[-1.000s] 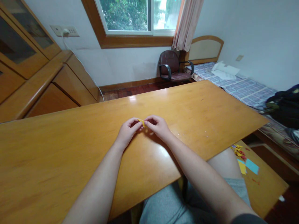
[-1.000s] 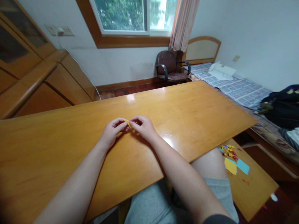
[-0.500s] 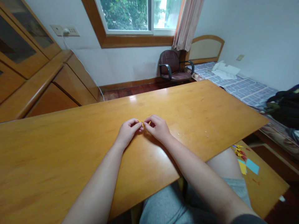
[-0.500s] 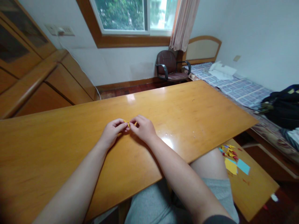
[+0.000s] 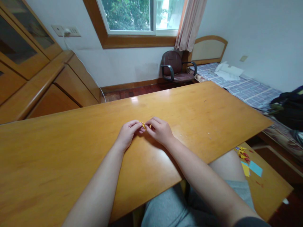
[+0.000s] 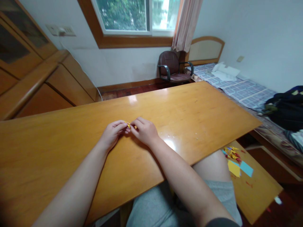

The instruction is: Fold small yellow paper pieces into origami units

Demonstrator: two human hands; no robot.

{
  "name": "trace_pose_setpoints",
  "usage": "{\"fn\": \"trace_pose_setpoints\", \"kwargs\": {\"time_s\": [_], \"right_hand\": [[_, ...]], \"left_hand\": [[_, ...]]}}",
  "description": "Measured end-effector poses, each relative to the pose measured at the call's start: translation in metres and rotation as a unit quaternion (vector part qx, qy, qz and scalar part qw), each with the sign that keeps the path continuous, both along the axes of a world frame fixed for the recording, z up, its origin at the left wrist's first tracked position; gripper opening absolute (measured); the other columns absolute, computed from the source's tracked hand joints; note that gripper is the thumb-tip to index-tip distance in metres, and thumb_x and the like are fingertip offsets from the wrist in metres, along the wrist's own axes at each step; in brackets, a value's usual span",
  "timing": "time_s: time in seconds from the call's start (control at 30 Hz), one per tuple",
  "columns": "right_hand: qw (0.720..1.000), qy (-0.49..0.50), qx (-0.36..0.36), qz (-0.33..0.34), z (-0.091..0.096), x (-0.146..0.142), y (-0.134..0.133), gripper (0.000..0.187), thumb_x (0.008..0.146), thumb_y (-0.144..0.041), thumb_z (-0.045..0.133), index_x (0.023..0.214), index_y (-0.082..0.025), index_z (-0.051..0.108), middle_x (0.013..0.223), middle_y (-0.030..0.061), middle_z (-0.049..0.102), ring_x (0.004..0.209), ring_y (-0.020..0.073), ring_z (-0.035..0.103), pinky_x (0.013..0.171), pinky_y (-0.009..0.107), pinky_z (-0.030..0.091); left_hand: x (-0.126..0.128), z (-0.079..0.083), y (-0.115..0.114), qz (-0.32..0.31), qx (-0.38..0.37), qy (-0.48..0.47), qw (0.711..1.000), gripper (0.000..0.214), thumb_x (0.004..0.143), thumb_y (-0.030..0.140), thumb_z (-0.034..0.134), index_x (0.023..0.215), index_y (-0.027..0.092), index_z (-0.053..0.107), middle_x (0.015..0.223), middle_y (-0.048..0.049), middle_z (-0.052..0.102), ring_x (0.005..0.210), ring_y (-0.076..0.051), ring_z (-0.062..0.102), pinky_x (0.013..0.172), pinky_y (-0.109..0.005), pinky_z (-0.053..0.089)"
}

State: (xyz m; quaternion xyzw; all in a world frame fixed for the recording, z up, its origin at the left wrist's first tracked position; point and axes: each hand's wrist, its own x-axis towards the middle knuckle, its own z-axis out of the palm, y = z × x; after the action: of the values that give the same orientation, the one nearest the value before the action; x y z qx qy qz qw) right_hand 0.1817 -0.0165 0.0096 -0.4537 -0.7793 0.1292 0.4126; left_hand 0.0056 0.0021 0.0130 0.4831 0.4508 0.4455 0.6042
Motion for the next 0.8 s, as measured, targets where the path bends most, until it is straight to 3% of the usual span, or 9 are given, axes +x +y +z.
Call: {"fn": "trace_pose_setpoints", "kwargs": {"time_s": [0.3,0.63,0.8], "right_hand": [[0.999,-0.022,0.019,0.022,-0.0009,0.0024,0.0001,0.019,0.094,-0.030,0.052,0.090,-0.021,0.069,0.085,0.0059,0.067,0.073,0.0142,0.058,0.069,0.026,0.042],[0.997,-0.055,0.060,0.014,-0.0071,0.0030,0.0026,0.016,0.094,-0.026,0.055,0.091,-0.020,0.069,0.087,0.0050,0.068,0.075,0.0122,0.060,0.069,0.023,0.044],[0.999,0.001,0.032,0.018,-0.0077,0.0019,0.0040,0.015,0.095,-0.027,0.055,0.096,-0.021,0.070,0.094,0.0054,0.068,0.079,0.0124,0.062,0.073,0.023,0.047]], "left_hand": [[-0.0006,0.0020,-0.0015,0.001,-0.057,-0.039,0.998,0.025,0.066,0.036,0.079,0.073,0.014,0.069,0.067,-0.0039,0.069,0.060,-0.013,0.064,0.059,-0.022,0.052],[0.0011,0.0017,-0.0017,0.005,-0.057,-0.047,0.997,0.035,0.062,0.041,0.086,0.074,0.013,0.069,0.067,-0.0018,0.069,0.060,-0.010,0.065,0.061,-0.019,0.053],[0.0008,0.0018,-0.0017,0.013,-0.052,-0.055,0.997,0.036,0.062,0.041,0.087,0.077,0.013,0.071,0.071,-0.0024,0.071,0.063,-0.010,0.066,0.063,-0.019,0.054]]}}
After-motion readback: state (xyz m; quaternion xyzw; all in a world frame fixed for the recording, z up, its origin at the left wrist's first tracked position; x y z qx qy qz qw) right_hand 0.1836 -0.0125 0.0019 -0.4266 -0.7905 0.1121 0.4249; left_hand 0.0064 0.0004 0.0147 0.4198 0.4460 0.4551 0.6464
